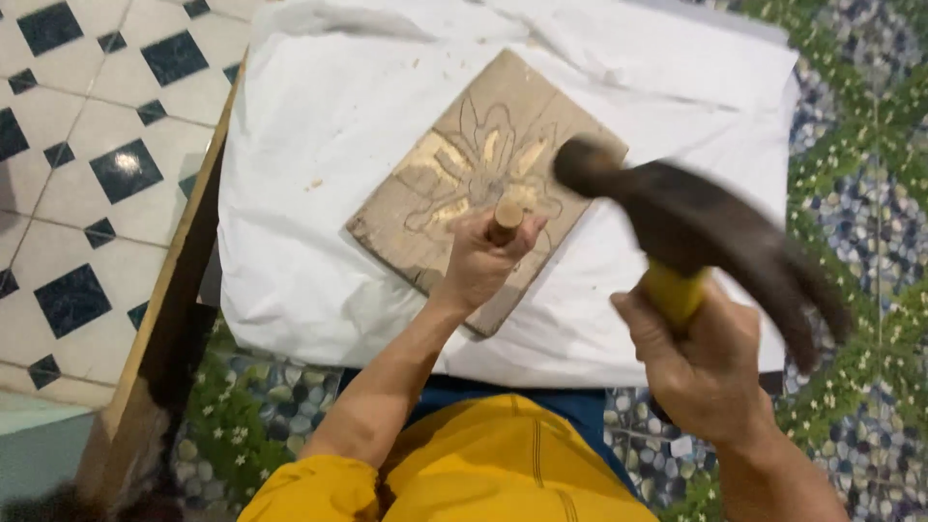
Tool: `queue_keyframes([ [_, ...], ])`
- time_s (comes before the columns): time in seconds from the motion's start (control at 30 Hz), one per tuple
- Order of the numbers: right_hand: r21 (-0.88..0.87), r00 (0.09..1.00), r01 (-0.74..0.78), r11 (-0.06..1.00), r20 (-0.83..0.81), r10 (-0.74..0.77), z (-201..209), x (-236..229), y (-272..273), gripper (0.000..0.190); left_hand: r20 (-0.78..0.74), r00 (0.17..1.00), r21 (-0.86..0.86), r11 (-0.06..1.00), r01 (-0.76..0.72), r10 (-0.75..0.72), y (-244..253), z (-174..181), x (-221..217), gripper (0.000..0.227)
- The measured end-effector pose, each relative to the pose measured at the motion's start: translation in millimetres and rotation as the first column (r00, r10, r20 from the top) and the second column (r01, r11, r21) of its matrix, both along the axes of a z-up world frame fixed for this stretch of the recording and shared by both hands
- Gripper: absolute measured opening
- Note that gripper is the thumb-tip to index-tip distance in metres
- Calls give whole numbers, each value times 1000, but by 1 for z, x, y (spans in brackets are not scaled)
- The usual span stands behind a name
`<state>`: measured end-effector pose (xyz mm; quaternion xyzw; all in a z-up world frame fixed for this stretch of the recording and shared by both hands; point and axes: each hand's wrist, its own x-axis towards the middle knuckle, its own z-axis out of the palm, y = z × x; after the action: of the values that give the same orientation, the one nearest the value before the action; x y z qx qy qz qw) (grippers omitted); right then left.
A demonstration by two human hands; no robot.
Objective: The person carves a floral design into a wooden block using a hammer and a chisel.
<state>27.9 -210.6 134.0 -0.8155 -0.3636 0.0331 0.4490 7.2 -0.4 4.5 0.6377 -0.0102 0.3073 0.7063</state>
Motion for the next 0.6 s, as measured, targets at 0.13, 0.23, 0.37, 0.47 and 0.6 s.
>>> queue_keyframes([
  [0.13,-361,976,-25,932,-210,-55,-21,16,1,13,15,999,-27,999,32,-31,-1,-4,-2,25],
  [0.23,-255,990,-78,964,-132,45,-6,15,6,17,-37,999,-76,997,-17,14,0,-6,4,27],
  [0.37,-211,992,-6,977,-121,-20,-9,9,-1,8,-79,997,-40,999,-5,2,-10,-15,-6,25],
  [0.47,-361,988,-81,929,-154,26,-9,22,4,16,-43,997,-85,995,57,-61,-3,-16,0,16],
  [0.6,-43,988,-72,996,-137,66,-16,18,-8,7,-11,1000,-86,996,8,-9,-3,-31,8,9],
])
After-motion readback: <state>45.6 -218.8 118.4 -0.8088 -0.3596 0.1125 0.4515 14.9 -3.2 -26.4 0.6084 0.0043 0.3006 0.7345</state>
